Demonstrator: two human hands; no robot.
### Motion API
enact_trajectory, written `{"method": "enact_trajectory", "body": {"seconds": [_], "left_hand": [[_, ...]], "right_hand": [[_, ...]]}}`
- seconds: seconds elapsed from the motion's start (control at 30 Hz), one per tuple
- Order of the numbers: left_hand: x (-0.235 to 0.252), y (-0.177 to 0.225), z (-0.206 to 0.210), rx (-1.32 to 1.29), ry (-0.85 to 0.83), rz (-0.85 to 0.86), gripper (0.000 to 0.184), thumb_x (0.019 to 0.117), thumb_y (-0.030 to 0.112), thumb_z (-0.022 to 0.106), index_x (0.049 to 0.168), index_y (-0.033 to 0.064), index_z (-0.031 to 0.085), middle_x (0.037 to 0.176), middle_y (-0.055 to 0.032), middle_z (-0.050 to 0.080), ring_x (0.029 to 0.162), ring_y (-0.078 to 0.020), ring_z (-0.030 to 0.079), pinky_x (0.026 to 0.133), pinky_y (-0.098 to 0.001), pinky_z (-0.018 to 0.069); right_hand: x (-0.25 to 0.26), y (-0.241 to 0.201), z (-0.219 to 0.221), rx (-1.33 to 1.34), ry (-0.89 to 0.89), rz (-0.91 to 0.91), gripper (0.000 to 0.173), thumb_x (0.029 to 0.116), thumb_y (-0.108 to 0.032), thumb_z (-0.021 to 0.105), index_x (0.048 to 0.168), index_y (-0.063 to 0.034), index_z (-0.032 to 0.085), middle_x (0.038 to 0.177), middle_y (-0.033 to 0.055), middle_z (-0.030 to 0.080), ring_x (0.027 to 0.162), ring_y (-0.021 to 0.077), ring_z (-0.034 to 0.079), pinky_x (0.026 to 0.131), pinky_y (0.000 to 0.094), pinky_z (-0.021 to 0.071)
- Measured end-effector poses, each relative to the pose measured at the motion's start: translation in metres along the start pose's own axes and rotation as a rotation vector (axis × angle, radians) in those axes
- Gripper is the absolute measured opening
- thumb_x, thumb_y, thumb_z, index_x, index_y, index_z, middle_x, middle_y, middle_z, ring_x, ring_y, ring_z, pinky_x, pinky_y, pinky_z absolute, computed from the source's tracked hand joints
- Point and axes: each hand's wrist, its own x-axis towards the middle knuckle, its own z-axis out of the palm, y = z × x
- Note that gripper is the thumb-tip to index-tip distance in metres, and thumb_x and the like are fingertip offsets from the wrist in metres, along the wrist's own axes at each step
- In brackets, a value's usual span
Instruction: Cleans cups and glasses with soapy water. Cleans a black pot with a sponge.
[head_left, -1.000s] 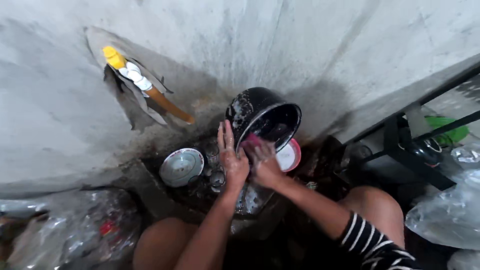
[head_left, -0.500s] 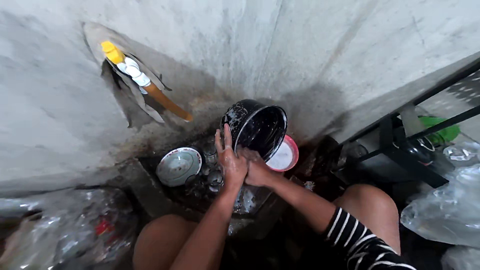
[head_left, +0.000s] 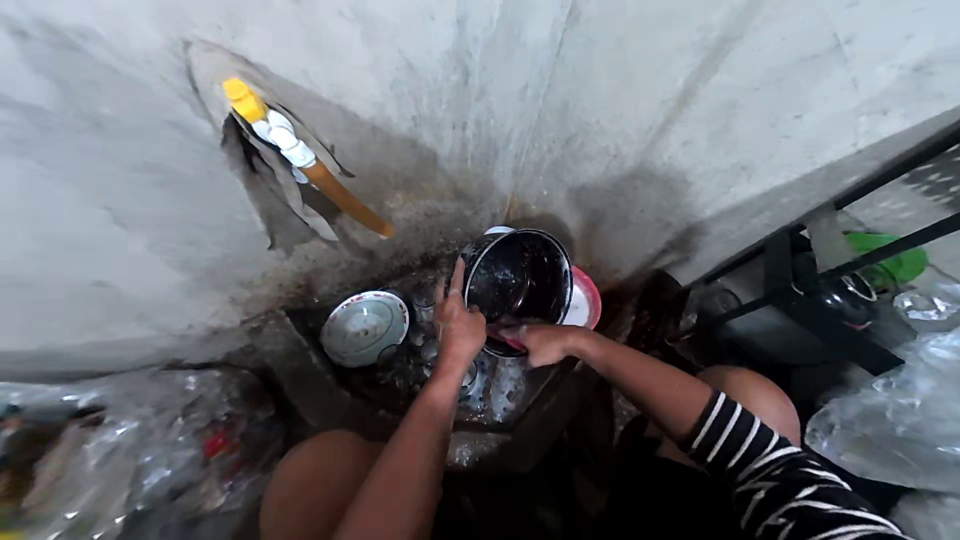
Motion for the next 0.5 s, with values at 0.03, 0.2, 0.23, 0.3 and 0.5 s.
{"method": "enact_trajectory", "body": {"seconds": [0.03,0.2,0.23,0.3,0.5], "left_hand": [[0.002,-0.004,0.002,-0.024,0.001,-0.015,0.082,0.0931,-0.002,0.059,0.162,0.0315,0.030,0.162,-0.0177,0.035,0.140,-0.0398,0.047,0.110,-0.0586,0.0443],[-0.004,-0.009,0.007,-0.243,0.015,-0.146,0.080,0.0956,0.003,0.057,0.164,0.0273,0.024,0.159,-0.0118,0.043,0.144,-0.0264,0.045,0.117,-0.0478,0.0392],[-0.010,-0.007,0.011,-0.314,0.014,-0.178,0.077,0.0966,0.003,0.057,0.164,0.0201,0.025,0.158,-0.0142,0.044,0.144,-0.0249,0.045,0.117,-0.0453,0.0397],[-0.020,0.000,0.016,-0.388,0.003,-0.191,0.072,0.0977,0.003,0.057,0.162,0.0105,0.026,0.155,-0.0160,0.046,0.141,-0.0224,0.048,0.116,-0.0415,0.0417],[-0.041,0.018,0.007,-0.328,-0.042,-0.236,0.061,0.1022,0.007,0.056,0.157,0.0053,0.030,0.150,-0.0191,0.049,0.136,-0.0227,0.052,0.112,-0.0399,0.0453]], "right_hand": [[-0.002,0.000,-0.003,0.168,0.015,-0.087,0.082,0.0862,-0.001,0.072,0.159,-0.0183,0.041,0.162,0.0083,0.043,0.147,0.0281,0.043,0.120,0.0537,0.0364],[-0.006,0.007,-0.023,-0.016,0.259,0.043,0.032,0.0996,-0.018,0.064,0.131,-0.0147,0.070,0.136,0.0131,0.065,0.128,0.0314,0.060,0.111,0.0534,0.0461],[-0.005,0.001,-0.025,-0.120,0.302,0.168,0.028,0.1003,-0.021,0.063,0.123,-0.0077,0.071,0.129,0.0194,0.066,0.124,0.0378,0.062,0.106,0.0582,0.0482],[-0.002,-0.011,-0.034,-0.186,0.340,0.416,0.033,0.1033,-0.023,0.059,0.123,0.0013,0.067,0.127,0.0257,0.065,0.121,0.0438,0.062,0.101,0.0618,0.0494],[0.018,0.005,-0.047,-0.068,0.964,0.444,0.051,0.0922,-0.021,0.075,0.135,-0.0025,0.054,0.126,0.0258,0.062,0.082,0.0427,0.071,0.067,0.0585,0.0593]]}}
